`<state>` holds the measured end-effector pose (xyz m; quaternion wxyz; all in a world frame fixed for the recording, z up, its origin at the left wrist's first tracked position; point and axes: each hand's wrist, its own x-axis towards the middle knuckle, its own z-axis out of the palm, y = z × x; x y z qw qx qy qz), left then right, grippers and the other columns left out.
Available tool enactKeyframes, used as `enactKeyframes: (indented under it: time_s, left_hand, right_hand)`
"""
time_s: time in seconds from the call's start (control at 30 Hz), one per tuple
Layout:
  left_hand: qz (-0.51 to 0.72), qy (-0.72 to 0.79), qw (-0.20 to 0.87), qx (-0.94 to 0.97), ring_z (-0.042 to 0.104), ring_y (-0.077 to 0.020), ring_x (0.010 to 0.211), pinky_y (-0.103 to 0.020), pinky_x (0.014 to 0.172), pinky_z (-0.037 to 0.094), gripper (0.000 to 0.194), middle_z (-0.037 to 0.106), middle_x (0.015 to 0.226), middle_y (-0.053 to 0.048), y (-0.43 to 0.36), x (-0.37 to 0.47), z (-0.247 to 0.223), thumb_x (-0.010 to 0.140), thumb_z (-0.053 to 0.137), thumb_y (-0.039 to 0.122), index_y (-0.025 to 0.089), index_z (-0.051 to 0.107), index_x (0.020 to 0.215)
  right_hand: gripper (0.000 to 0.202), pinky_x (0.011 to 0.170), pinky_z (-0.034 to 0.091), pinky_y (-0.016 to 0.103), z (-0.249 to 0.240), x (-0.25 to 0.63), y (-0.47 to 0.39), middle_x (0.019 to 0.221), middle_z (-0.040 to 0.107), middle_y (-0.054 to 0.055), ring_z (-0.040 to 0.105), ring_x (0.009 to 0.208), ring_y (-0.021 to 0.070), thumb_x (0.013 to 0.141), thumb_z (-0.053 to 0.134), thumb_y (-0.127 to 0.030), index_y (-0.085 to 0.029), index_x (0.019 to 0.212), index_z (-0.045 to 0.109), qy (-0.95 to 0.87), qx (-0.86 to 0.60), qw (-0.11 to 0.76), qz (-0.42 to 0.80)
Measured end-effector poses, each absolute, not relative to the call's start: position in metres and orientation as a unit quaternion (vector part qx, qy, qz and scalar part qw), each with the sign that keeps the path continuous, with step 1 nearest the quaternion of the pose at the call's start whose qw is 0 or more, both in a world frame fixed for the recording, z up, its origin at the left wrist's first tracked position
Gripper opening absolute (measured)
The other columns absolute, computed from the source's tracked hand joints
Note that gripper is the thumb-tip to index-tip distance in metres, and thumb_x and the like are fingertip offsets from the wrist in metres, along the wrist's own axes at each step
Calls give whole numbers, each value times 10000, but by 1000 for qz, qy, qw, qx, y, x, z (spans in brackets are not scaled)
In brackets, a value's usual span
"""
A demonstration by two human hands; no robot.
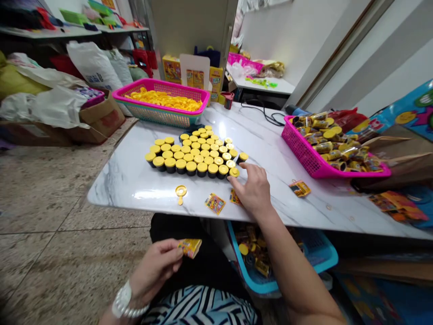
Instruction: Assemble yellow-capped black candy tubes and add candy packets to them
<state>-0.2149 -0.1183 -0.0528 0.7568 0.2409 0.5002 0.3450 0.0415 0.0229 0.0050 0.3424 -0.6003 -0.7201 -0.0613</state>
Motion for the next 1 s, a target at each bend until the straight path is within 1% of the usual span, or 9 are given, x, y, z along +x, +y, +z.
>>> enactKeyframes:
  time_s: [0.07,0.13,0.2,0.3,0.4,0.5,0.7,0.87,1.0]
  left_hand:
    - [360,491,759,231,284,-6,371,-173,386,101,395,507,457,29,-111,-210,-46,614,837,459,108,674,689]
    - [381,489,757,206,326,-10,373,-160,370,118,382,561,500,13,-106,-208,-45,607,847,431,114,659,709]
    - [402,487,755,175,362,-8,373,-150,353,119,379,633,596,-14,-103,-207,-48,597,857,399,117,654,749]
    - [419,479,758,141,383,1,365,-139,333,122,370,684,708,-39,-103,-205,-55,614,852,359,120,654,814]
    - [421,474,761,135,390,8,370,-124,328,145,346,701,748,-59,-104,-205,-60,649,833,343,111,651,830]
    - [439,501,737,119,384,6,366,-115,318,141,362,676,687,-24,-109,-209,-63,626,846,341,116,643,823]
    - [459,535,705,82,377,6,355,-109,312,137,380,663,659,-7,-129,-220,-78,607,855,347,126,615,803]
    - [456,529,711,75,387,2,350,-109,304,140,371,660,649,-6,-136,-223,-87,614,850,345,122,621,804]
    - [461,532,706,68,397,1,352,-109,304,159,385,678,682,-22,-133,-226,-90,606,853,348,119,625,814]
  right_hand:
    - [224,792,472,390,4,37,31,895,685,72,593,831,242,776,668,-348,-191,932,635,-701,-625,340,-53]
    - [185,750,470,367,7,33,26,821,654,44,578,754,211,756,674,-316,-194,886,623,-677,-639,361,-57]
    - [262,703,475,344,15,29,11,844,638,33,565,715,184,749,691,-311,-193,973,620,-658,-633,407,-32]
    - [455,633,484,312,28,20,-28,933,631,36,553,683,156,765,721,-340,-218,1181,585,-658,-596,454,77]
    - [382,541,463,277,24,2,-70,887,627,28,524,604,131,774,733,-314,-250,1136,629,-725,-545,382,178]
    - [273,454,455,248,-7,-19,-101,972,635,58,528,542,104,812,681,-263,-247,1083,649,-741,-512,316,299]
    - [224,517,579,247,-87,-34,-128,1153,599,79,636,612,104,801,647,-244,-230,1024,676,-606,-540,280,513]
    - [295,692,643,324,-98,-37,-129,1373,522,78,730,835,175,772,725,-337,-224,1039,670,-424,-523,288,681]
    - [334,702,645,335,-104,-44,-123,1348,579,81,741,864,207,745,758,-404,-220,1018,701,-364,-526,286,714]
